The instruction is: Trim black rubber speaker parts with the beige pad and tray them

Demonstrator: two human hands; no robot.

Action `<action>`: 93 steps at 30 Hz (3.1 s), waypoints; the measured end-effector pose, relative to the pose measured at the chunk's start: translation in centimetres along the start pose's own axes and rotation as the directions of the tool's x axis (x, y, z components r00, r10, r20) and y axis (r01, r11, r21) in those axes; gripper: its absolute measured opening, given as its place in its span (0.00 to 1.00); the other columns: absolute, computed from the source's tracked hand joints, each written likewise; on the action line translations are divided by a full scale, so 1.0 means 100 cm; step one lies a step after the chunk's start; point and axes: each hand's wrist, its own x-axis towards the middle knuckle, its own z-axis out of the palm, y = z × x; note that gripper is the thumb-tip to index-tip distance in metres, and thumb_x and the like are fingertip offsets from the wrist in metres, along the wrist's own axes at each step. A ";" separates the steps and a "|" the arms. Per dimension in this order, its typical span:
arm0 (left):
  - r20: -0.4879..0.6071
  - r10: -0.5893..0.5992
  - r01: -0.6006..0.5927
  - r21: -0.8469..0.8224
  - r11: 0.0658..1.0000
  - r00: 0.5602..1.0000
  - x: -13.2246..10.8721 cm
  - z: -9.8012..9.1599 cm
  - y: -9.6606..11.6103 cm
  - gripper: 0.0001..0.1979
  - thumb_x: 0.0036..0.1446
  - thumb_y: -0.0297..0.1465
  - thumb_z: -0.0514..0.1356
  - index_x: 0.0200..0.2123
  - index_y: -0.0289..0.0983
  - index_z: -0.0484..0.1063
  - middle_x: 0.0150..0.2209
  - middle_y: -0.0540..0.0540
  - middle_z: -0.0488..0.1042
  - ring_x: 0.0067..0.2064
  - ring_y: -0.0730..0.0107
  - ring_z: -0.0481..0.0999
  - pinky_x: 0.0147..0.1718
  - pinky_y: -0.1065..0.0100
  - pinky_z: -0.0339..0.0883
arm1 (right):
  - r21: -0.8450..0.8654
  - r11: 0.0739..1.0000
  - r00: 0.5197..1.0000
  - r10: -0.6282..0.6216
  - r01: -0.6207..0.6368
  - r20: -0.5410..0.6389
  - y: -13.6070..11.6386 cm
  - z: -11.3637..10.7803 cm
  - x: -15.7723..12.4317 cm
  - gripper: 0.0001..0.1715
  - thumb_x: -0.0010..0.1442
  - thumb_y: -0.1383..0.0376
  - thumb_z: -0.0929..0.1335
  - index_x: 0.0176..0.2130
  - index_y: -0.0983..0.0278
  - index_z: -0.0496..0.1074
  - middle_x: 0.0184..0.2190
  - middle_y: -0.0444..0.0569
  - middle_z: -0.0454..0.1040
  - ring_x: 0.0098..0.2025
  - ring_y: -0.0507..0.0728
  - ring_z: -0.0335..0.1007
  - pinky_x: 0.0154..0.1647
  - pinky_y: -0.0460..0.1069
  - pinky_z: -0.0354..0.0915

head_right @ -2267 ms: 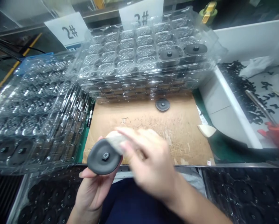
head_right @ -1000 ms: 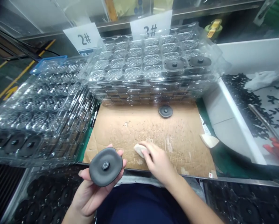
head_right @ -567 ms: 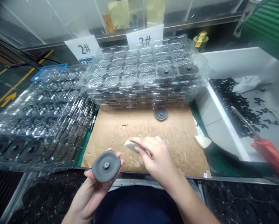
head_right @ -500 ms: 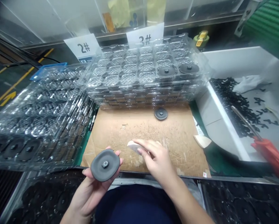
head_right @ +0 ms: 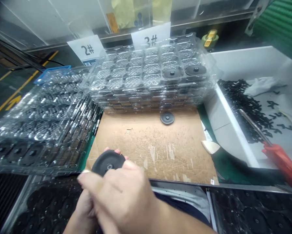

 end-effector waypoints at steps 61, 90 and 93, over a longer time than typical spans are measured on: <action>0.468 0.123 -0.457 0.713 0.532 0.875 0.009 -0.009 -0.003 0.56 0.38 0.43 0.67 0.62 0.49 0.30 0.44 0.45 0.71 0.45 0.61 0.72 0.50 0.56 0.60 | 0.581 0.324 0.640 0.591 -0.746 0.491 0.040 -0.022 -0.039 0.03 0.50 0.67 0.72 0.31 0.62 0.75 0.28 0.42 0.75 0.31 0.48 0.70 0.34 0.41 0.65; -0.024 0.718 0.181 0.973 -0.143 0.696 -0.041 -0.020 0.195 0.13 0.51 0.40 0.59 0.36 0.38 0.76 0.39 0.47 0.78 0.42 0.60 0.74 0.47 0.60 0.64 | -0.506 0.794 0.933 0.356 -0.336 -0.061 0.199 -0.022 -0.102 0.18 0.57 0.60 0.57 0.38 0.59 0.72 0.39 0.45 0.75 0.41 0.61 0.70 0.42 0.57 0.63; 0.077 0.808 0.246 0.932 -0.266 0.584 -0.020 -0.041 0.221 0.14 0.53 0.38 0.58 0.38 0.36 0.75 0.48 0.43 0.74 0.52 0.58 0.69 0.56 0.58 0.54 | -0.508 0.788 0.929 0.361 -0.348 -0.077 0.196 -0.023 -0.101 0.19 0.57 0.59 0.57 0.37 0.59 0.73 0.39 0.45 0.75 0.41 0.60 0.70 0.40 0.57 0.64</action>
